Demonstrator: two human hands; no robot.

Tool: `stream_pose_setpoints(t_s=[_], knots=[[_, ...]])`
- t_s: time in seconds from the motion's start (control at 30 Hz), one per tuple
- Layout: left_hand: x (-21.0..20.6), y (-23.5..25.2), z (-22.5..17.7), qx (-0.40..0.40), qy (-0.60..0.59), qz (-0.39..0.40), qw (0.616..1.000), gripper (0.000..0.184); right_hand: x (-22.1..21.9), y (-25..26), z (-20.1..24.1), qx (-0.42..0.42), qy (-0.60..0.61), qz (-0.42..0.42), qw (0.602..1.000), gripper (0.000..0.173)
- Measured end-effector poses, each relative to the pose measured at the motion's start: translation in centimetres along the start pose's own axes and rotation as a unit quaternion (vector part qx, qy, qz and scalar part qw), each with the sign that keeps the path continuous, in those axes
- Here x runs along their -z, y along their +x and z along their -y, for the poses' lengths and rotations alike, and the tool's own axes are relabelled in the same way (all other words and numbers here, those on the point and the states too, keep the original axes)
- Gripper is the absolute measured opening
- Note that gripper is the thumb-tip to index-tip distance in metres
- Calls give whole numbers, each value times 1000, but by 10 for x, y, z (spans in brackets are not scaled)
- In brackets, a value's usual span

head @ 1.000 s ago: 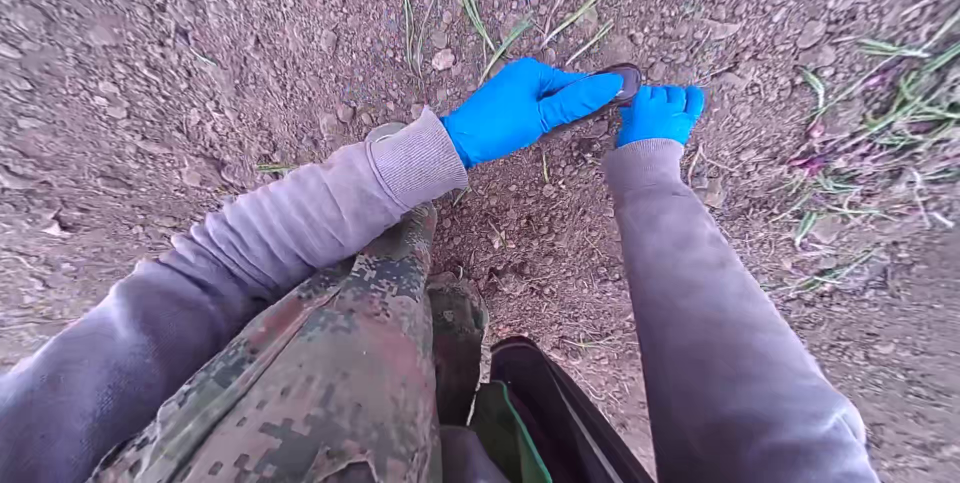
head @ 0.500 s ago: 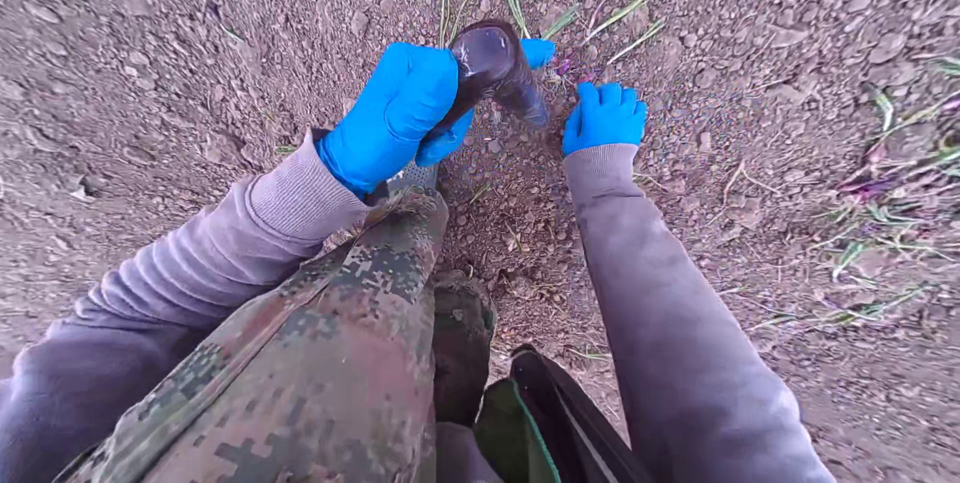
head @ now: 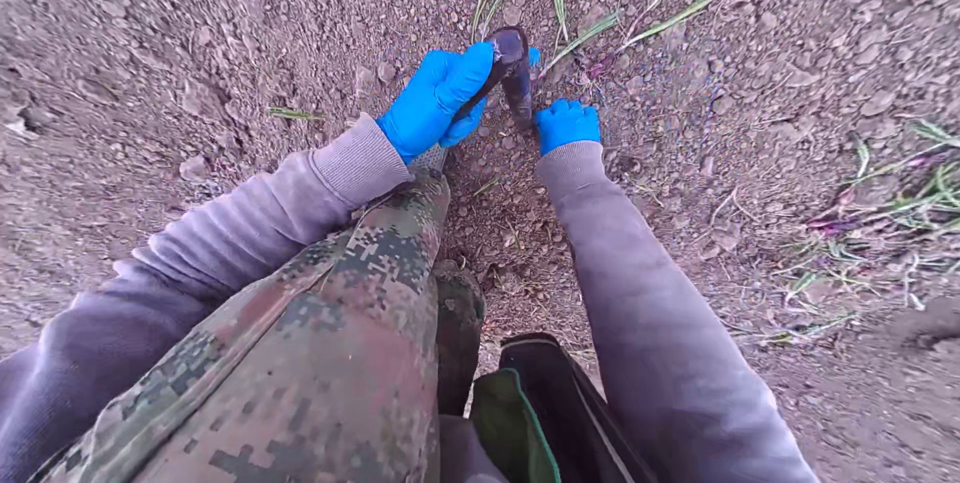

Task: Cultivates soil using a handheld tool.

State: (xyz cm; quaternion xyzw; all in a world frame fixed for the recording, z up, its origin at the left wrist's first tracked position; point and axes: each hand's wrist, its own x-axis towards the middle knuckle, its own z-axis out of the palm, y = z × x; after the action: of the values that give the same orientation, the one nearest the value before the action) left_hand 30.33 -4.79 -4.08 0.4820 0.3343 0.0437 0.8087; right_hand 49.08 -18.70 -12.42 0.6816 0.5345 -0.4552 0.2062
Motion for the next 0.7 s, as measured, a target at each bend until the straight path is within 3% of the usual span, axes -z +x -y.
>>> stream_pose_setpoints(t_s=[0.07,0.1,0.17,0.2,0.23,0.27,0.33,0.4,0.5,0.6,0.67,0.7], knots=[[25,-5,-5,-94,-17,68,993,52,-11,8,9,-39,14,18,999,36],[42,3,11,-171,-78,133,973,48,-15,5,10,-52,16,19,998,35],[42,24,18,-209,-110,188,953,37,-17,-8,1,-65,36,-17,997,33],[26,24,-2,-145,-57,146,977,35,-14,-16,-5,-69,54,-47,995,33],[0,21,-29,-31,77,85,993,37,-9,-25,-9,-67,64,-76,993,33],[-20,24,-30,21,152,51,987,40,-2,-31,-12,-65,64,-97,991,34],[-33,39,18,42,213,40,975,46,12,-36,-11,-62,47,-110,991,33],[-28,42,52,31,231,60,971,52,21,-27,0,-82,31,-71,994,32],[-16,12,40,8,145,24,989,46,4,2,18,-97,21,-6,995,29],[16,-26,10,-80,24,17,996,45,-18,9,23,-31,9,-118,992,33],[53,-42,26,-225,-117,74,964,45,-15,9,22,-10,21,-213,977,35],[66,-49,24,-258,-144,92,951,51,-4,12,20,-16,22,-211,977,41]])
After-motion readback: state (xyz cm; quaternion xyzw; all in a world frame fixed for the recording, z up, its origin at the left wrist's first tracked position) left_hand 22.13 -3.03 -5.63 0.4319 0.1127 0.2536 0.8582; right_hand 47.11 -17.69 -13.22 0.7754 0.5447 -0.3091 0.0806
